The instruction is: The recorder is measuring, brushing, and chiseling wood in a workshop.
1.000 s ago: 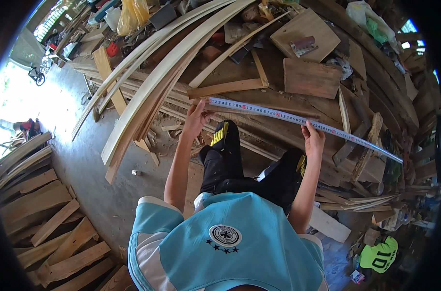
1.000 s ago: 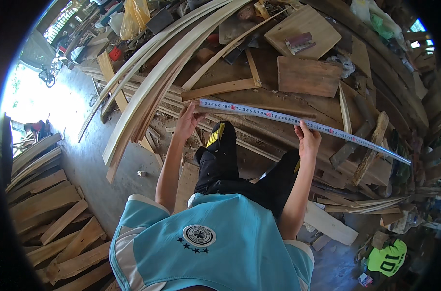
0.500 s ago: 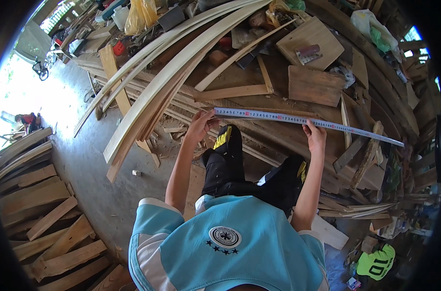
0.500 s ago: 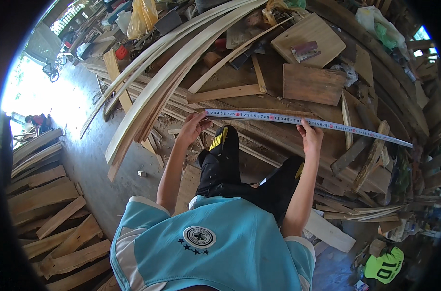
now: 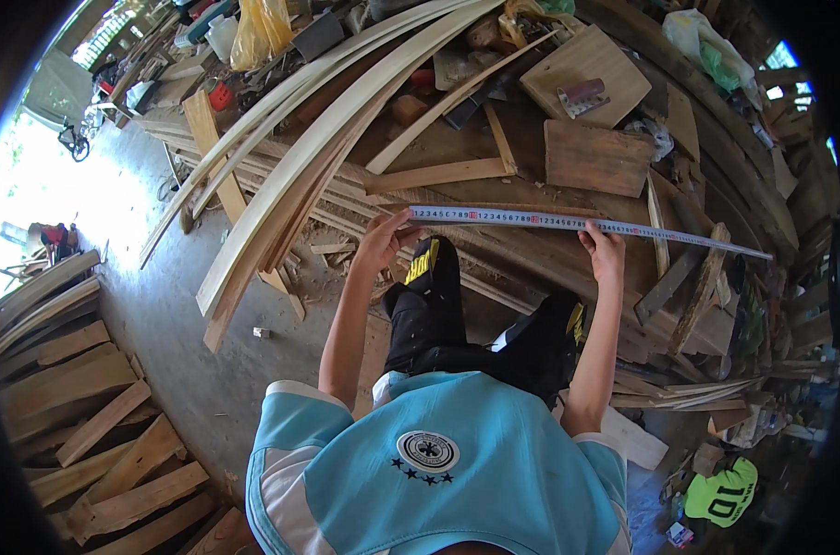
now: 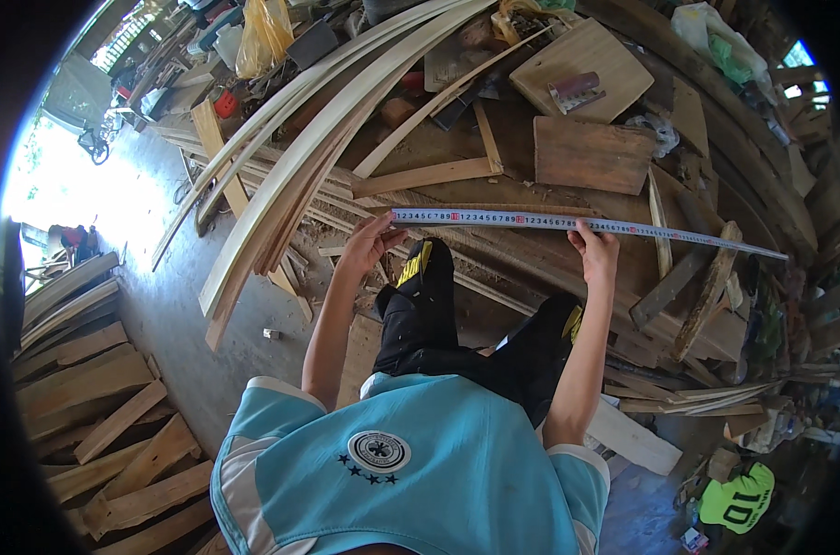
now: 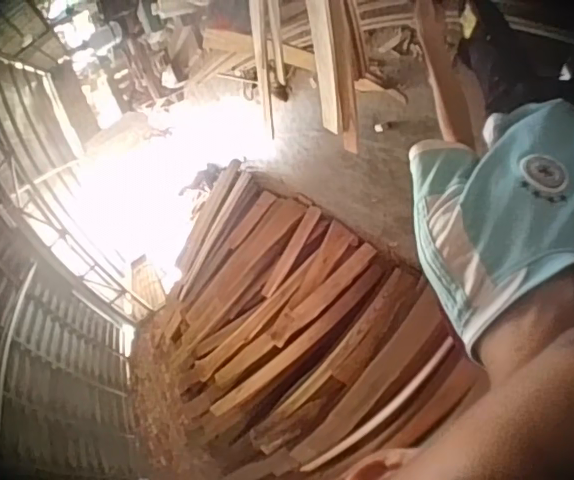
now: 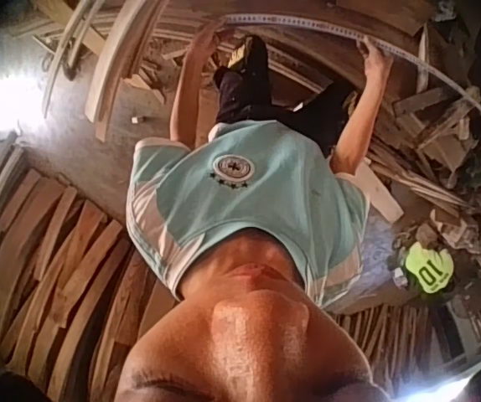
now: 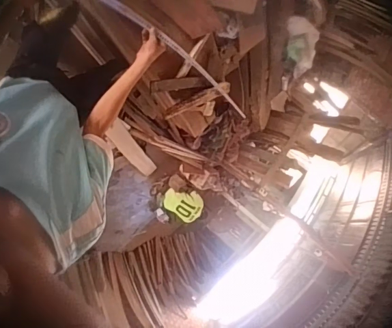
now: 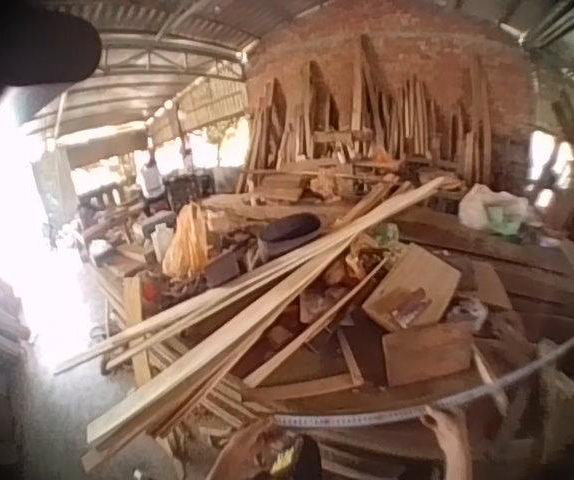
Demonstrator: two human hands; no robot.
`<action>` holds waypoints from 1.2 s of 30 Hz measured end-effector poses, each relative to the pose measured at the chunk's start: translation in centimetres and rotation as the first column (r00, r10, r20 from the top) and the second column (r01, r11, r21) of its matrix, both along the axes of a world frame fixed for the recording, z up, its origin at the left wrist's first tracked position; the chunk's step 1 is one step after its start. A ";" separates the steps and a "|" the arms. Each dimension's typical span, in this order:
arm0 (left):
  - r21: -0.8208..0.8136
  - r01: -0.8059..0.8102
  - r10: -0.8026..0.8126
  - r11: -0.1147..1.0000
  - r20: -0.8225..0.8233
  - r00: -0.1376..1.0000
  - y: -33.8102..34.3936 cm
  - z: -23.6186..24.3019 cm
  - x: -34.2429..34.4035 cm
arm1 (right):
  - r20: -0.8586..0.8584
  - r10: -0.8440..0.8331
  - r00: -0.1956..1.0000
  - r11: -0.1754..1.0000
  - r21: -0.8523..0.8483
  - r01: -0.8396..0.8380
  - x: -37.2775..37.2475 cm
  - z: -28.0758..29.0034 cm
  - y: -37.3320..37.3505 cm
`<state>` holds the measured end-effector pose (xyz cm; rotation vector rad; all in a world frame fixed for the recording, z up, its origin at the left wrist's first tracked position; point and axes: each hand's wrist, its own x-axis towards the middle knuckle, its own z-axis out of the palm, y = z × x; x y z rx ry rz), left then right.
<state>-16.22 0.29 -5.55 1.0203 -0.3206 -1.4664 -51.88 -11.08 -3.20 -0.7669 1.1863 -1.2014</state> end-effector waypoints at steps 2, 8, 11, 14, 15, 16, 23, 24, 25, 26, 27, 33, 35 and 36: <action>0.000 -0.005 0.005 1.000 0.002 1.000 -0.2 -0.1 -0.4 | -0.018 -0.001 1.000 1.000 0.004 0.001 -0.2 0.1 -0.1; -0.034 -0.043 0.042 0.999 -0.042 0.998 -0.6 -3.0 -0.5 | -0.096 0.022 0.995 1.000 0.006 -0.021 -0.6 0.5 0.6; -0.041 -0.068 0.066 0.997 -0.064 0.996 0.0 -4.5 -0.2 | -0.286 0.016 0.958 1.000 -0.014 -0.021 -0.1 0.9 1.3; -0.035 -0.096 0.094 0.995 -0.062 0.994 0.2 -4.8 -0.2 | -0.227 -0.124 0.966 0.985 -0.148 0.092 -0.7 1.4 1.6; -0.031 -0.103 0.101 0.994 -0.040 0.994 0.2 -4.7 -0.3 | -0.233 -0.137 0.963 0.983 -0.150 0.104 -1.5 1.1 1.5; -0.032 -0.100 0.099 0.994 -0.037 0.994 0.0 -4.7 -0.4 | -0.139 -0.165 0.976 0.977 -0.156 0.143 -2.3 0.6 1.3; -0.119 -0.091 0.090 0.989 -0.018 0.996 -0.5 -4.8 -0.2 | 0.069 -0.193 0.979 0.973 -0.113 0.200 -3.8 0.0 0.6; -0.122 -0.093 0.091 0.988 -0.020 0.996 -0.6 -4.7 -0.2 | 0.068 -0.191 0.979 0.973 -0.117 0.198 -3.7 -0.2 0.6; -0.118 -0.092 0.091 0.989 -0.011 0.996 -0.7 -4.7 -0.2 | 0.047 -0.187 0.981 0.973 -0.130 0.192 -3.5 -0.4 0.7; -0.112 -0.092 0.092 0.989 -0.002 0.996 -0.7 -4.5 -0.1 | 0.027 -0.182 0.983 0.973 -0.141 0.183 -3.4 -0.5 0.8; -0.112 -0.095 0.095 0.989 -0.001 0.995 -0.7 -4.4 -0.1 | 0.027 -0.179 0.984 0.973 -0.142 0.181 -3.3 -0.5 0.8; -0.019 0.065 -0.063 0.998 0.115 0.991 -1.1 -3.8 1.2 | 0.016 -0.198 0.980 0.972 -0.128 0.198 -3.9 -1.1 0.5; -0.083 0.001 0.009 0.997 0.118 0.993 -0.9 -3.7 0.9 | -0.038 -0.199 0.979 0.975 -0.109 0.194 -4.2 -1.3 0.6; -0.078 0.005 0.004 0.997 0.120 0.993 -0.8 -3.8 1.0 | -0.037 -0.202 0.979 0.975 -0.103 0.198 -4.3 -1.4 0.5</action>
